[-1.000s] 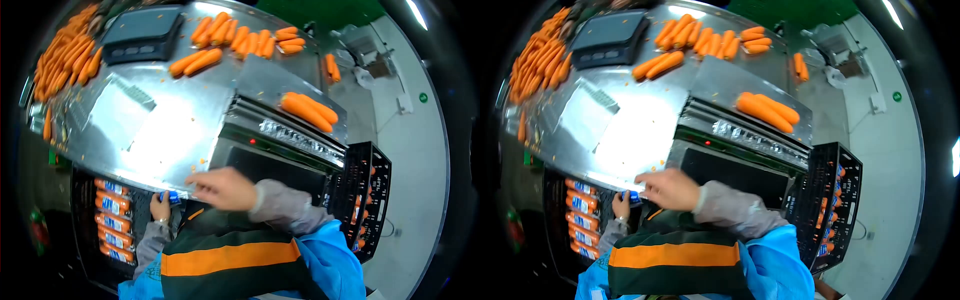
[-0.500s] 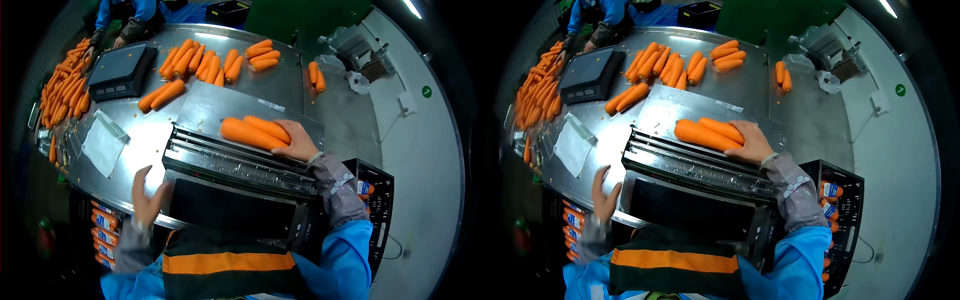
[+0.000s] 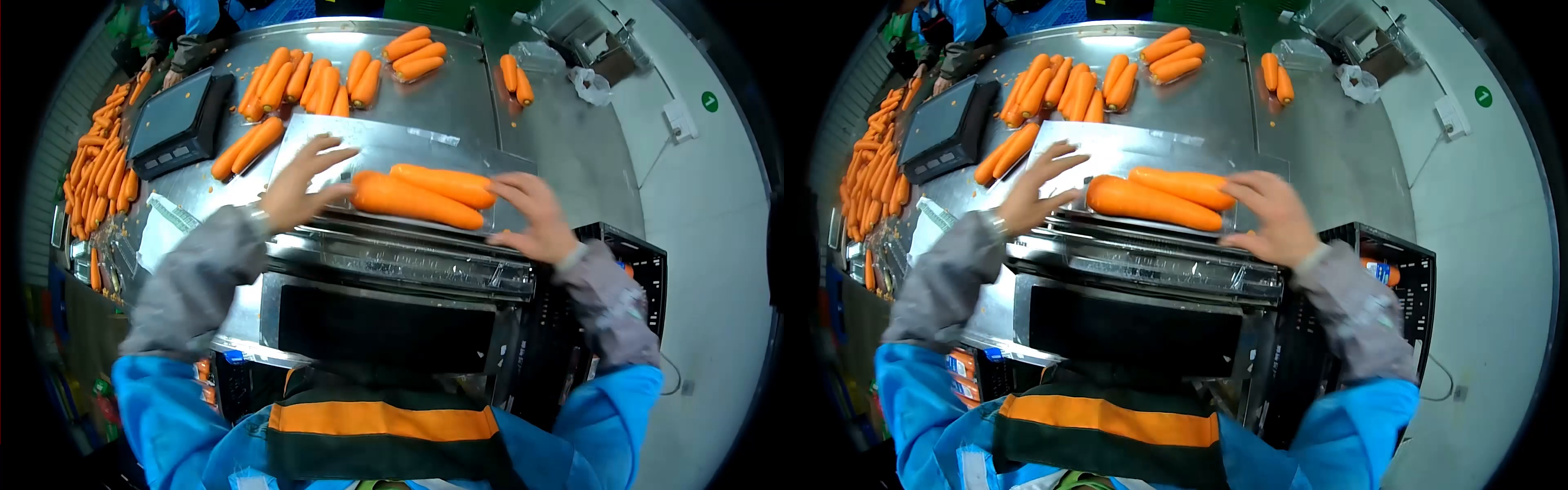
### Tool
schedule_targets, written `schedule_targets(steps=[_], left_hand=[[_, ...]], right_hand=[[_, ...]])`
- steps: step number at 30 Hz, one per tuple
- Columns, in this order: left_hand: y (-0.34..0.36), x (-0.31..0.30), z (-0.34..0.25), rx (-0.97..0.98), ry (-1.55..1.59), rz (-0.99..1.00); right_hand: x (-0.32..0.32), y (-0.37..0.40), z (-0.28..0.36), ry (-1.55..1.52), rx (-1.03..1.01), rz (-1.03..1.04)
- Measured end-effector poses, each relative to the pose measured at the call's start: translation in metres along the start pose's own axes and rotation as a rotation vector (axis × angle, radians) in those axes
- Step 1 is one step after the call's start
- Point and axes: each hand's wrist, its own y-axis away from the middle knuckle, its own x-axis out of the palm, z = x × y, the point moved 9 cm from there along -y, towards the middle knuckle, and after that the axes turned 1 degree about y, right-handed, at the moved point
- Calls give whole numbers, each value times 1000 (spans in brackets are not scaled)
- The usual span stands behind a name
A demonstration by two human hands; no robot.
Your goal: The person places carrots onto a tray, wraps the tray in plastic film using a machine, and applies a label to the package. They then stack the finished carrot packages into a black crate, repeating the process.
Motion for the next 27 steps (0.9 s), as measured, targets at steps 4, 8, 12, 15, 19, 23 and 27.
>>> schedule_targets(steps=[4,8,12,15,19,23,27], left_hand=[[57,-27,-23,235,-603,234],[67,40,-5,320,-501,390],[58,53,-3,236,-465,334],[78,35,21,-133,-64,303],[90,-14,21,-464,722,254],[-8,-53,30,-482,1229,-339],[-65,69,102,-265,-429,162]], right_hand=[[-6,83,3,98,29,261],[41,91,2,86,65,223],[62,98,-14,-262,326,81],[66,133,-39,-871,689,73],[-5,132,-28,-1361,716,-166],[-47,59,-97,-1239,667,-651],[54,4,-125,-145,367,-186]])
